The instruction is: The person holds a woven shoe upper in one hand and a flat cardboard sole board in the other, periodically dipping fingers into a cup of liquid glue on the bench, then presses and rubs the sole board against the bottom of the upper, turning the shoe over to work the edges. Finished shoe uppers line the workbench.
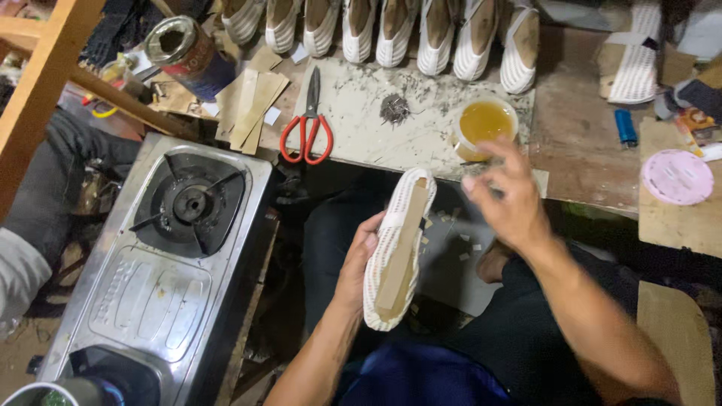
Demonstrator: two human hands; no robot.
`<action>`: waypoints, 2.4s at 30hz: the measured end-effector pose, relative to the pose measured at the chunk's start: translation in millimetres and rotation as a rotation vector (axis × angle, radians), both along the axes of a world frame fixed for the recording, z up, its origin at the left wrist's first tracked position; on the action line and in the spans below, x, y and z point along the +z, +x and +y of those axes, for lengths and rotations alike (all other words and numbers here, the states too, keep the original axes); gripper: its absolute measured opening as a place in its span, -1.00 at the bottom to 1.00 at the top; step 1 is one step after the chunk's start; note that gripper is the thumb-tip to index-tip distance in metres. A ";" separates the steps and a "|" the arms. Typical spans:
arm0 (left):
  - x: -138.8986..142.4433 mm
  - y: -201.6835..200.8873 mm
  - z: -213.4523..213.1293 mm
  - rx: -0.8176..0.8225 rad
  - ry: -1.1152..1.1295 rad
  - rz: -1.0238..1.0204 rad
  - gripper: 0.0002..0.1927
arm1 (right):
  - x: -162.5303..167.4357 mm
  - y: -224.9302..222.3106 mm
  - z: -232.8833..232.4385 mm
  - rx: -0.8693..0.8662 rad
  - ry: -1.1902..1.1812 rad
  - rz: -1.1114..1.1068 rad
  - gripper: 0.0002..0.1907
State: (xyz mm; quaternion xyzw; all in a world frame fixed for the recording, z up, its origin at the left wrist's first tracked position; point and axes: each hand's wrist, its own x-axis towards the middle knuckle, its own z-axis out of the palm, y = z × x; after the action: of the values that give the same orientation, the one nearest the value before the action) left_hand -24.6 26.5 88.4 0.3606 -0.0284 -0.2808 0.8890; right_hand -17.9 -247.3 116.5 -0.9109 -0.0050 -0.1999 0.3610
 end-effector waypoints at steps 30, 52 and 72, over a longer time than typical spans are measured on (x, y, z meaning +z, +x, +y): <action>-9.4 -9.4 -15.7 0.024 0.032 -0.156 -0.47 | 8.8 -61.4 76.9 0.136 -0.139 -0.310 -0.66; -0.9 -6.0 30.1 0.034 0.089 0.076 -0.36 | -0.9 57.1 -47.6 -0.081 -0.432 -0.051 -0.36; -5.4 5.9 -6.0 -0.125 0.008 0.093 -0.38 | -1.7 -33.2 51.1 0.276 -0.237 -0.228 -0.42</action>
State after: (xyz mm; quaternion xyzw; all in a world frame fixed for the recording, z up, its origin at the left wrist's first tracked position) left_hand -18.7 20.5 83.0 0.3484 -0.0085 -0.3525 0.8685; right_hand -51.1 -196.2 114.8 -0.9091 -0.1940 -0.2485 0.2724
